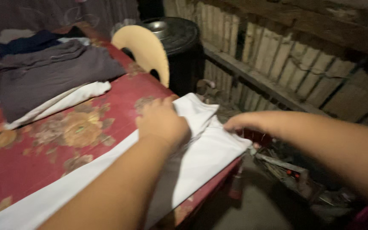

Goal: The person folds a white top by laying it flat on a table, folding the sides inward, and then rolling or folding it into a compact bundle.

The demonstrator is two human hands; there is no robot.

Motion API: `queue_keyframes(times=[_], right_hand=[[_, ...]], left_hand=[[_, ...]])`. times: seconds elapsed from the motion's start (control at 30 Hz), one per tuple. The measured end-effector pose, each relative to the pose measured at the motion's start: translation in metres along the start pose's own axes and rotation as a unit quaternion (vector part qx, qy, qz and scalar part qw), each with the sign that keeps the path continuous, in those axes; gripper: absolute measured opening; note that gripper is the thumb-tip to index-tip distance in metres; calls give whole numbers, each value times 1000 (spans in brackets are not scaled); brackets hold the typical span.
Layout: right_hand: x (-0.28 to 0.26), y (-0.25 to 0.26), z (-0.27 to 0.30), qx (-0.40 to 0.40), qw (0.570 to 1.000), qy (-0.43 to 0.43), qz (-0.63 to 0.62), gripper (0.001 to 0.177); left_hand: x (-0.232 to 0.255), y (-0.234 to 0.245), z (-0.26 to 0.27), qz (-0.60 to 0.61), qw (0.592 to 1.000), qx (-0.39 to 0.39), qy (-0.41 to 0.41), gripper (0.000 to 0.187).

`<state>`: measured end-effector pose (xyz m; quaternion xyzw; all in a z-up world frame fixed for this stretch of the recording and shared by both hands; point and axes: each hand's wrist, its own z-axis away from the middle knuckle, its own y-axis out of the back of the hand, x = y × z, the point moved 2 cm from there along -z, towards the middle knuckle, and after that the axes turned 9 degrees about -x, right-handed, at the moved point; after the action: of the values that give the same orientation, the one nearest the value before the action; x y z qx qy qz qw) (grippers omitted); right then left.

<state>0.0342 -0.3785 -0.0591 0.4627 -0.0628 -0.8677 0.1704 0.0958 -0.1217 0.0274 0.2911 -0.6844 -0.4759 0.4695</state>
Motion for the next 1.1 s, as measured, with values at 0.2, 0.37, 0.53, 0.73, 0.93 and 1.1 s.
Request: queue_keyframes(times=[0.2, 0.37, 0.53, 0.73, 0.93, 1.1], right_hand=[[24, -12, -3, -45, 996, -71, -8, 22], [1, -13, 37, -4, 979, 5, -205, 19], [-22, -23, 60, 22, 938, 5, -347, 19], [-19, -28, 47, 44, 940, 30, -338, 10], [-38, -38, 49, 68, 876, 76, -471, 13], [-61, -40, 63, 48, 856, 191, -478, 3]], left_hand=[[3, -8, -29, -60, 975, -199, 82, 53], [3, -28, -75, -20, 978, -200, 56, 43], [-13, -67, -112, 41, 973, -227, 19, 32], [-26, -90, -159, -100, 942, -210, -243, 19], [-18, -47, -123, 442, 847, -284, 78, 14], [-17, 11, -87, 541, 793, -274, 60, 26]])
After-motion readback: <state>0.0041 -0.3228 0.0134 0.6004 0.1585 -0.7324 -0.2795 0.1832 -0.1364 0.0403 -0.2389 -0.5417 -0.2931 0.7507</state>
